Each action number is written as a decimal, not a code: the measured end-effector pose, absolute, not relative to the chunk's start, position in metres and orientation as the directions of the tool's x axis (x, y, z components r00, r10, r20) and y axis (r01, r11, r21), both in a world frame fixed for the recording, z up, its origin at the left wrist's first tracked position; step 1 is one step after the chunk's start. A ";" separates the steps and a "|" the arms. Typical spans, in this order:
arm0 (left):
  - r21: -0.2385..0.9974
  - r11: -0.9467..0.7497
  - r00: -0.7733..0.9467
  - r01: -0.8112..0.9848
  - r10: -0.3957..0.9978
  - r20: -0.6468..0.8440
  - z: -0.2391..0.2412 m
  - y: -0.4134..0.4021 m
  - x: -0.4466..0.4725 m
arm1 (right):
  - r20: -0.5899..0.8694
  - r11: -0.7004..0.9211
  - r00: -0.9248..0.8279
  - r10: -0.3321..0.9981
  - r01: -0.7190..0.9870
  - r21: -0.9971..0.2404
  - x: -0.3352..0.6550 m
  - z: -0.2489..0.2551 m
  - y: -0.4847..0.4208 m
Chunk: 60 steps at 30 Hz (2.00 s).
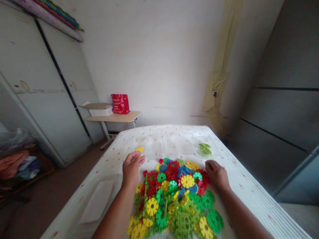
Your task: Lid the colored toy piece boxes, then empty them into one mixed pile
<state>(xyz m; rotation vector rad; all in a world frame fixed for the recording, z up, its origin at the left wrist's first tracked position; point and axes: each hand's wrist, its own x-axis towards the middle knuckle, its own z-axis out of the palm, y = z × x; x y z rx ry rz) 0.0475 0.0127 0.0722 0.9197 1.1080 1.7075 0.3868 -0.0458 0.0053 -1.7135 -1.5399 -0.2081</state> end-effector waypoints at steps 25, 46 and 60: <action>0.786 -0.360 -0.065 0.503 0.891 0.450 0.001 -0.027 0.033 | 0.468 0.008 0.323 0.823 0.817 -0.577 0.388 0.010 -0.048; 0.808 -0.359 -0.074 0.468 0.895 0.440 0.003 -0.026 0.032 | 0.433 -0.012 0.309 0.847 0.825 -0.566 0.390 0.004 -0.046; 0.829 -0.347 -0.090 0.439 0.901 0.425 0.010 -0.027 0.034 | 0.424 -0.009 0.298 0.855 0.827 -0.562 0.389 0.008 -0.045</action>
